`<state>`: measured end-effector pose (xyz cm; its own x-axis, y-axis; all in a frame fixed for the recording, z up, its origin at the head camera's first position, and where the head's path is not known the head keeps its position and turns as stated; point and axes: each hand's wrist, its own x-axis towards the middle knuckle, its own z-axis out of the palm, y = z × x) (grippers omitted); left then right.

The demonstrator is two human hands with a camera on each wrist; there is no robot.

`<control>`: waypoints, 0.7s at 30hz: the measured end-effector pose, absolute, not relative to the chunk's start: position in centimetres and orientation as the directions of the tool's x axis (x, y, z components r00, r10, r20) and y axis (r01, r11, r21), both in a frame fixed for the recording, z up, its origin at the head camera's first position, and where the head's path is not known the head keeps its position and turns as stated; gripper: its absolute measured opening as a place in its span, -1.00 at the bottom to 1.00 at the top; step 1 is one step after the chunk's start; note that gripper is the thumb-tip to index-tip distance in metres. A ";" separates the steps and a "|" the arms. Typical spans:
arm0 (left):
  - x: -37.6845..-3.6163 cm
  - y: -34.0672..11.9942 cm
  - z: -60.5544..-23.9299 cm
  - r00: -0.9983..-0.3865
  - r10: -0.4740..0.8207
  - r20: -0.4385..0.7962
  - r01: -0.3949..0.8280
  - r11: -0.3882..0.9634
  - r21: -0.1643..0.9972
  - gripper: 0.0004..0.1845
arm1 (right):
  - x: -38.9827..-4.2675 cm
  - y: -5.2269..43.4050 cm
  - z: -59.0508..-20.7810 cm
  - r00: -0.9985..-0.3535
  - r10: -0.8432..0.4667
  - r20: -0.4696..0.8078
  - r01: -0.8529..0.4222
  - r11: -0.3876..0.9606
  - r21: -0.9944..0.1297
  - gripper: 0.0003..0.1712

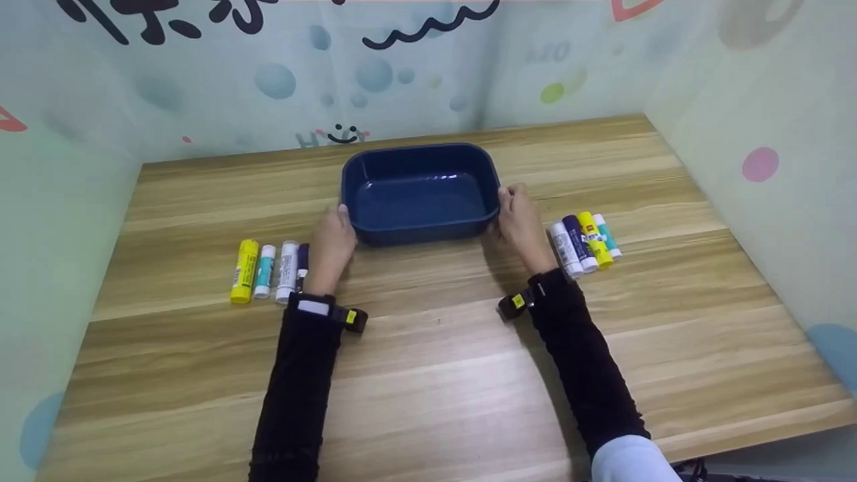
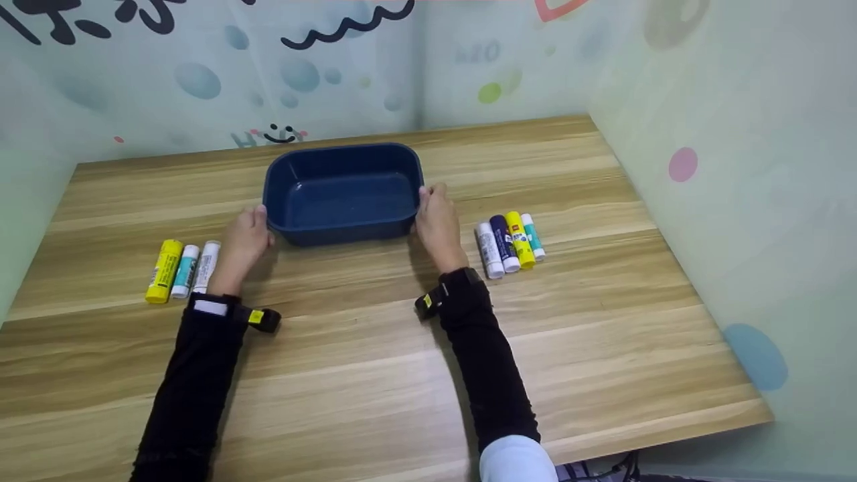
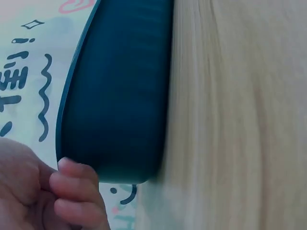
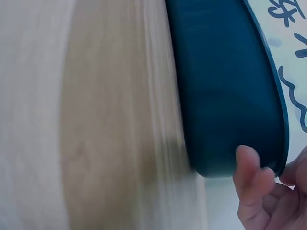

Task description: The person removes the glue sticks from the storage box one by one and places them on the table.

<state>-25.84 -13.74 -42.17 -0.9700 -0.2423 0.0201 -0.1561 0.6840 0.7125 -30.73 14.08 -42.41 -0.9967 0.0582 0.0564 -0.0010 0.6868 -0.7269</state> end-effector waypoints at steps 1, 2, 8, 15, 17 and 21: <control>-25.8 -13.7 -42.2 -0.969 -0.246 0.019 -0.154 0.662 0.734 -0.58 | -30.7 14.1 -42.3 -0.998 0.052 0.042 0.004 0.676 -0.737 -0.56; -25.8 -13.7 -42.3 -0.969 -0.247 0.010 -0.155 0.637 0.755 -0.59 | -30.6 14.1 -42.3 -0.998 0.043 0.039 0.000 0.667 -0.745 -0.56; -25.8 -13.6 -41.9 -0.970 -0.235 -0.069 -0.188 0.531 0.827 -0.61 | -30.2 13.8 -41.9 -1.000 -0.019 0.020 -0.028 0.630 -0.776 -0.54; -25.7 -14.0 -41.6 -0.971 -0.222 -0.084 -0.197 0.555 0.808 -0.62 | -30.1 13.7 -41.2 -0.998 -0.062 -0.014 -0.030 0.649 -0.760 -0.48; -25.6 -14.2 -41.5 -0.972 -0.227 -0.055 -0.183 0.591 0.786 -0.63 | -30.0 13.7 -40.9 -0.998 -0.068 0.007 -0.051 0.670 -0.740 -0.47; -25.4 -14.6 -41.0 -0.968 -0.249 0.017 -0.156 0.660 0.735 -0.59 | -29.7 13.7 -40.0 -0.990 -0.096 0.101 -0.139 0.729 -0.670 -0.43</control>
